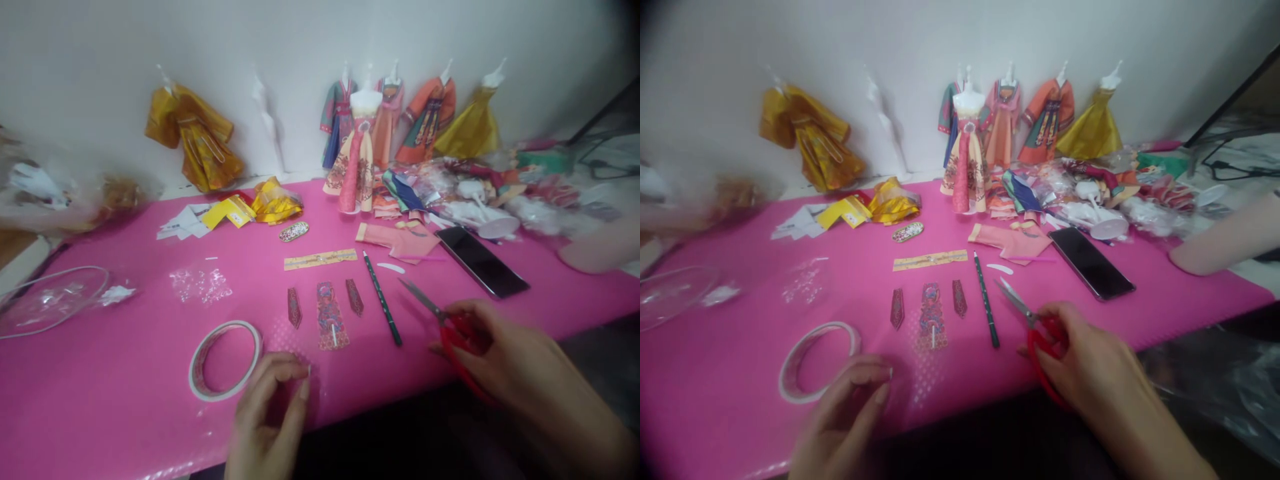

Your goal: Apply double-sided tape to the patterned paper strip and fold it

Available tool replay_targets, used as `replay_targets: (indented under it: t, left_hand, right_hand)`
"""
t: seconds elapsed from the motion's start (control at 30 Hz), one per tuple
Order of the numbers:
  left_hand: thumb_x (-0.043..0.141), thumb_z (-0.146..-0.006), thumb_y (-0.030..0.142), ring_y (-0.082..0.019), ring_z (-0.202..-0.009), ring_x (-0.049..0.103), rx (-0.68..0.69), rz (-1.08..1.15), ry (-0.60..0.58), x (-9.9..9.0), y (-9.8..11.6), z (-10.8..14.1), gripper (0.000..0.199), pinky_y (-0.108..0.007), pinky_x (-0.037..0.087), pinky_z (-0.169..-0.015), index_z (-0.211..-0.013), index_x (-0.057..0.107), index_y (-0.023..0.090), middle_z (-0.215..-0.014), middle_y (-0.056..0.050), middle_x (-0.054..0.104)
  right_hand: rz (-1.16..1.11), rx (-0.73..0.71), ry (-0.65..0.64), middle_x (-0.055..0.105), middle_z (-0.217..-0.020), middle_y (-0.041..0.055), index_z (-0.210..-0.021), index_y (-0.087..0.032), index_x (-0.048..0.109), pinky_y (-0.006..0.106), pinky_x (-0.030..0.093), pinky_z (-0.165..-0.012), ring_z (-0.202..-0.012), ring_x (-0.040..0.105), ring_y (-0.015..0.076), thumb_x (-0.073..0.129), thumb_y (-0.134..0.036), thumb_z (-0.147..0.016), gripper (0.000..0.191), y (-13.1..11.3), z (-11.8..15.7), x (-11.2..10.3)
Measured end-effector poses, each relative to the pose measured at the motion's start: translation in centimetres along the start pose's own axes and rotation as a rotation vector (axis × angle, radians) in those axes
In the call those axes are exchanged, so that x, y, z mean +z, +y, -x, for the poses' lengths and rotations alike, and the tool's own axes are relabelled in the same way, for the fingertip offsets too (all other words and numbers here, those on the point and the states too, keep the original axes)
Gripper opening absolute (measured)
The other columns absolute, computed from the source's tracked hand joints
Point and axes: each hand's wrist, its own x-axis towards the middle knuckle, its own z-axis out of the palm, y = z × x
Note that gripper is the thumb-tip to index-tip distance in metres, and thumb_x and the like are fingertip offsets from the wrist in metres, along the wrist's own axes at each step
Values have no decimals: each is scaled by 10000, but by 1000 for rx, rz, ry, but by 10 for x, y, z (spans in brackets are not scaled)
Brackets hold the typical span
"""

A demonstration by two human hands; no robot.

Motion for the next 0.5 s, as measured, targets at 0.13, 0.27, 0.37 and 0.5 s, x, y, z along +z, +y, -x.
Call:
replay_targets:
  t: [0.13, 0.27, 0.37, 0.5]
  left_hand:
    - [628, -917, 186, -181, -866, 663, 56, -128, -66, 6, -10, 6, 98, -267, 544, -789, -949, 644, 278, -944, -1, 686]
    - [617, -937, 192, -170, -865, 661, 72, -147, -93, 11, -14, 8, 93, -261, 532, -794, -963, 620, 282, -943, 11, 683]
    - [614, -941, 192, -165, -869, 664, 66, -132, -113, 12, -16, 9, 96, -258, 528, -800, -974, 619, 282, -941, 16, 680]
    - [614, -937, 187, -166, -866, 669, 74, -138, -128, 12, -19, 10, 100, -260, 531, -788, -972, 621, 281, -944, 14, 684]
  right_hand:
    - [51, -48, 42, 780, -799, 69, -1078, -226, 674, 361, 527, -546, -661, 744, 294, 600, -470, -797, 379, 11, -8, 3]
    - [102, -195, 67, 766, -971, 143, -1140, -141, 687, 426, 572, -723, -820, 738, 308, 520, -413, -887, 408, 16, -13, 16]
    - [189, -250, 94, 741, -1034, 186, -1157, -93, 701, 447, 563, -779, -868, 716, 317, 460, -391, -952, 435, 17, -16, 24]
    - [254, -260, 105, 732, -1061, 174, -1171, -98, 708, 433, 554, -793, -886, 701, 307, 451, -382, -985, 425, 18, -17, 28]
